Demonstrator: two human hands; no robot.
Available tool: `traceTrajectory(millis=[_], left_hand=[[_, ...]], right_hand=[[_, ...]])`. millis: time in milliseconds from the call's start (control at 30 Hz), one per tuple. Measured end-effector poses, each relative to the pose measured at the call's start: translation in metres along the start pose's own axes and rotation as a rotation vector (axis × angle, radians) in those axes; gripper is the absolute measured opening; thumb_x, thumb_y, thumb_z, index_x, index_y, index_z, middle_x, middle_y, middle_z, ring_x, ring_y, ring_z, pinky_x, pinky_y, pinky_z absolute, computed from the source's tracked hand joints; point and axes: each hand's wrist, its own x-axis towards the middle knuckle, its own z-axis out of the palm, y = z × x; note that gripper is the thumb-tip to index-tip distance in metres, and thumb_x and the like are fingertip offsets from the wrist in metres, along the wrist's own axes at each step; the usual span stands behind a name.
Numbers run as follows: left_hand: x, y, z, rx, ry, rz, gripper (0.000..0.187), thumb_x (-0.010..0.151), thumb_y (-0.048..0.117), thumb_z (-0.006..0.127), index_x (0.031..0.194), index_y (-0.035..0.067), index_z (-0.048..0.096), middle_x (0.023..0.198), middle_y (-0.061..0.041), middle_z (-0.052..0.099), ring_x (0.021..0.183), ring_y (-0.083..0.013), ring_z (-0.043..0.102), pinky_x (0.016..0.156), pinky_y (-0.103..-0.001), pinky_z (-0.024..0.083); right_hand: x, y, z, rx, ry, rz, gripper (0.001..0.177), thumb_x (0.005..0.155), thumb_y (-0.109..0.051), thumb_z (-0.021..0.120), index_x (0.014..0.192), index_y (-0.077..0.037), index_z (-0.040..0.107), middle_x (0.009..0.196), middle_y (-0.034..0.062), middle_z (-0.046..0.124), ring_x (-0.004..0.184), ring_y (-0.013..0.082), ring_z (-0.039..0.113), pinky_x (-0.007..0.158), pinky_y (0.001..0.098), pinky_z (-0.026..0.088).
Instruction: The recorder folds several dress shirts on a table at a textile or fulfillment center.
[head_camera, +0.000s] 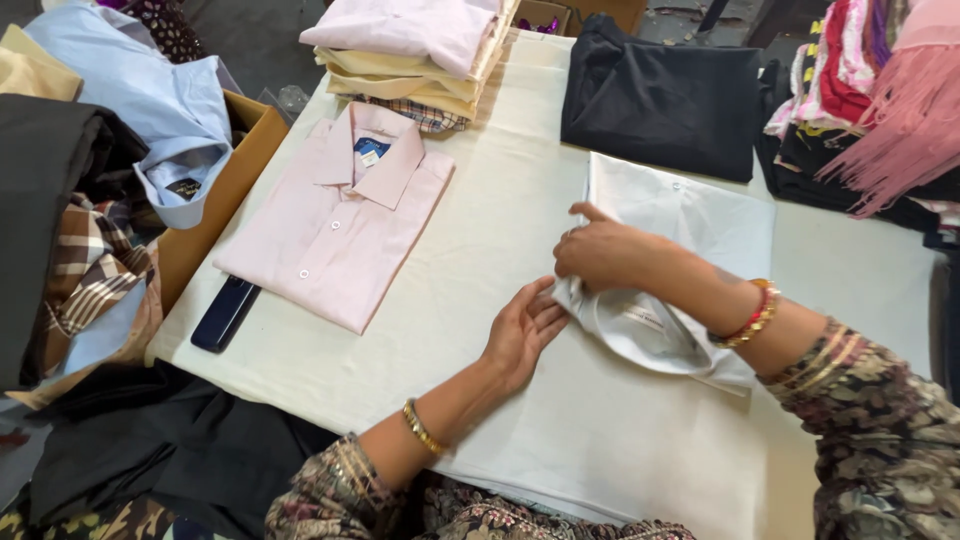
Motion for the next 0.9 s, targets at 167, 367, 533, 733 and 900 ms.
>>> traceTrajectory(millis=[167, 367, 533, 733, 900], left_hand=[[0.047, -0.005, 0.012, -0.058, -0.24, -0.041, 0.067, 0.108, 0.052, 0.031, 0.154, 0.004, 0.039, 0.15, -0.018, 0.046, 0.141, -0.0278, 0.046, 0.121, -0.041, 0.037], [0.059, -0.021, 0.039, -0.036, -0.518, -0.153, 0.072, 0.106, 0.062, 0.028, 0.158, 0.012, 0.034, 0.159, -0.018, 0.041, 0.142, -0.0303, 0.043, 0.12, -0.046, 0.033], [0.058, -0.012, 0.021, -0.242, -0.725, -0.096, 0.091, 0.099, 0.071, 0.037, 0.163, 0.008, 0.029, 0.159, -0.011, 0.045, 0.147, -0.025, 0.041, 0.124, -0.045, 0.03], [0.073, -0.004, 0.028, 0.539, -0.379, 0.581, 0.072, 0.087, 0.02, 0.081, 0.146, 0.001, 0.045, 0.141, -0.011, 0.057, 0.13, -0.0216, 0.054, 0.107, -0.041, 0.044], [0.022, 0.084, 0.074, 0.445, -0.284, 0.731, 0.041, 0.096, 0.011, 0.075, 0.132, -0.003, 0.061, 0.114, -0.009, 0.075, 0.102, -0.0139, 0.071, 0.089, -0.029, 0.06]], right_hand=[[-0.043, 0.049, 0.003, 0.188, 0.434, 0.081, 0.036, 0.07, -0.017, 0.082, 0.105, -0.021, 0.077, 0.105, 0.0008, 0.076, 0.106, 0.0164, 0.069, 0.117, 0.0497, 0.025], [-0.101, 0.091, -0.024, 0.209, 0.772, 0.308, 0.029, 0.074, -0.016, 0.083, 0.101, -0.01, 0.075, 0.093, 0.0094, 0.075, 0.093, 0.0286, 0.07, 0.097, 0.0479, 0.048], [-0.135, 0.112, -0.029, 0.215, 1.024, 0.502, 0.021, 0.087, -0.018, 0.084, 0.096, -0.004, 0.072, 0.09, 0.0183, 0.069, 0.086, 0.0392, 0.067, 0.075, 0.0455, 0.052], [-0.169, 0.099, -0.022, 0.338, 1.209, 0.635, 0.02, 0.094, -0.015, 0.083, 0.103, 0.0, 0.073, 0.088, 0.0202, 0.07, 0.08, 0.0346, 0.068, 0.076, 0.0413, 0.053], [-0.224, 0.058, -0.027, 0.813, 1.455, 0.613, 0.02, 0.096, -0.005, 0.075, 0.115, 0.0, 0.073, 0.105, 0.0123, 0.073, 0.091, 0.017, 0.07, 0.08, 0.0294, 0.055]])
